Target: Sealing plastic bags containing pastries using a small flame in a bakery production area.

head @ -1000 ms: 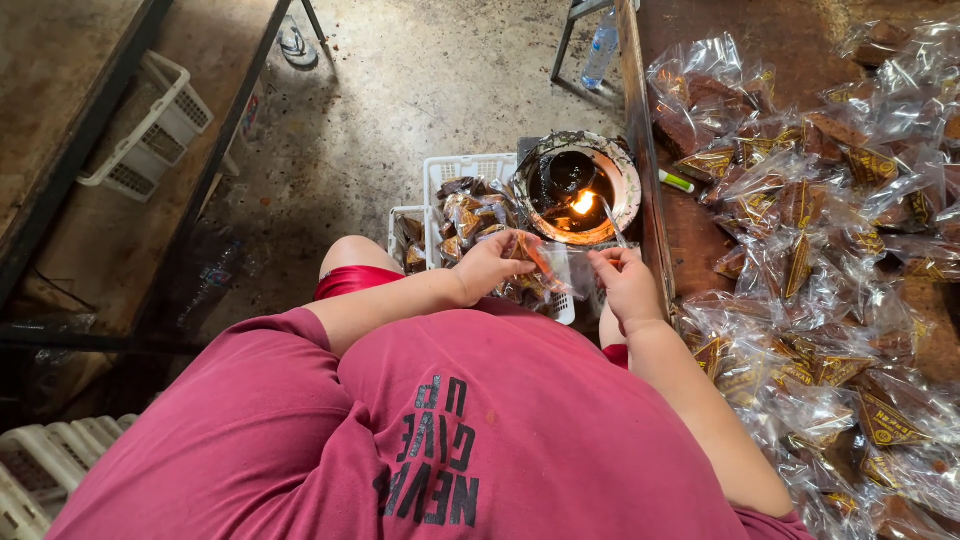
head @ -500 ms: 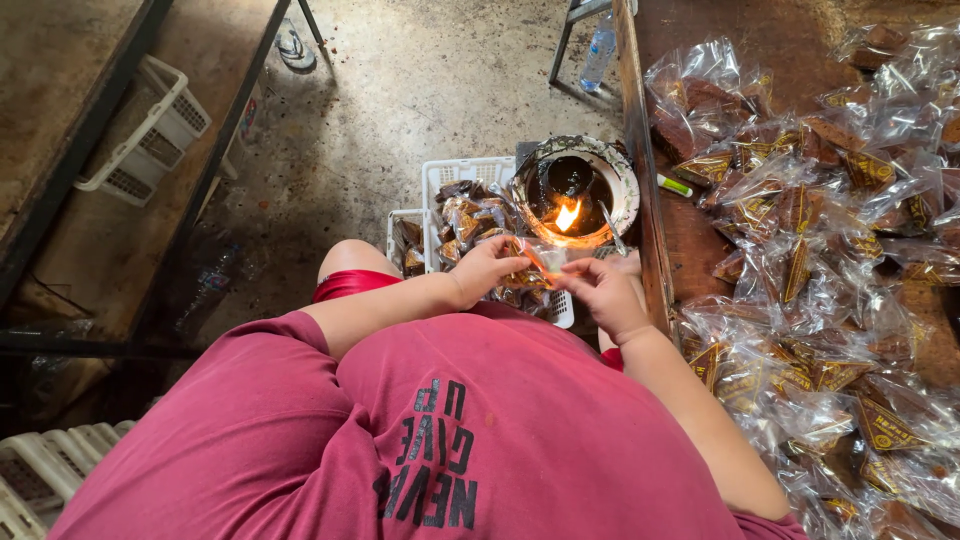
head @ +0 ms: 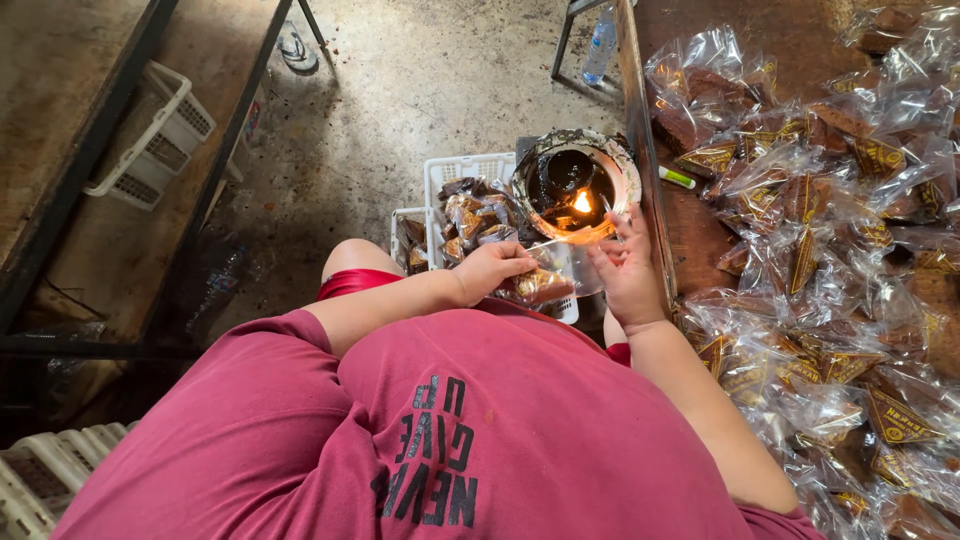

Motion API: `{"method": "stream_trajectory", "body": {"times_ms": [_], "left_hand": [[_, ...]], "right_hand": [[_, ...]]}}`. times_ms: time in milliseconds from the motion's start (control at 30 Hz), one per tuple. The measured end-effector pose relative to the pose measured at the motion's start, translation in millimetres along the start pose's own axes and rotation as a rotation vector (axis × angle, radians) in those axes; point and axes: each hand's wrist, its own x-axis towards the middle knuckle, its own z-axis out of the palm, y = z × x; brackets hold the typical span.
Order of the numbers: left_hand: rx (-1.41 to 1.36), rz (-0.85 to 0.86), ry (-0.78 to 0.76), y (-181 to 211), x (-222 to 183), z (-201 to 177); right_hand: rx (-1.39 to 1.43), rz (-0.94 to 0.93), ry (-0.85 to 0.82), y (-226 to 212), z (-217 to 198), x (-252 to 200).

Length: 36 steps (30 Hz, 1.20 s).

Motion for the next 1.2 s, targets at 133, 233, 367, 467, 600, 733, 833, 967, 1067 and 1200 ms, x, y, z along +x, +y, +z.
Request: {"method": "stream_trajectory", "body": {"times_ms": [133, 233, 367, 467, 600, 733, 833, 967, 1067, 1200], "left_hand": [[0.078, 0.055, -0.032, 15.4, -9.0, 9.3], [0.079, 0.078, -0.029, 21.0, -14.8, 12.4], [0.026, 0.112, 0.030, 3.8, 1.8, 8.3], [0.020, 0.177, 0.116, 33.6, -14.0, 11.5], [0.058, 0.232, 0.128, 24.5, -8.1, 14.3], [0.825, 0.304, -0.245, 31.3, -15.1, 24.9], [1.019, 0.152, -0.318, 18.4, -7.1, 23.3], [0.926, 0.099, -0.299, 0.3, 5.5, 16.2], [0.814, 0.083, -0.382, 18.2, -2.7, 28.8], [0.851, 0.025, -0.393, 6.4, 4.3, 22.3]], "right_hand": [[-0.027, 0.205, -0.123, 5.0, 2.0, -0.6], [0.015, 0.219, -0.074, 16.2, 2.0, -1.4], [-0.248, 0.400, -0.196, -45.8, 2.0, 1.4], [-0.502, 0.448, -0.150, 39.1, -7.5, 3.6], [-0.164, 0.612, -0.188, 40.5, 7.3, -4.9], [0.411, 0.759, 0.048, -45.4, 23.4, -8.0], [0.580, 0.678, 0.216, -33.9, 15.6, -2.7], [0.531, 0.482, 0.107, -37.7, 12.9, -3.9], [0.429, 0.569, -0.034, -11.9, 28.3, -10.5], [0.160, 0.520, 0.124, -49.0, 11.2, -4.2]]}}
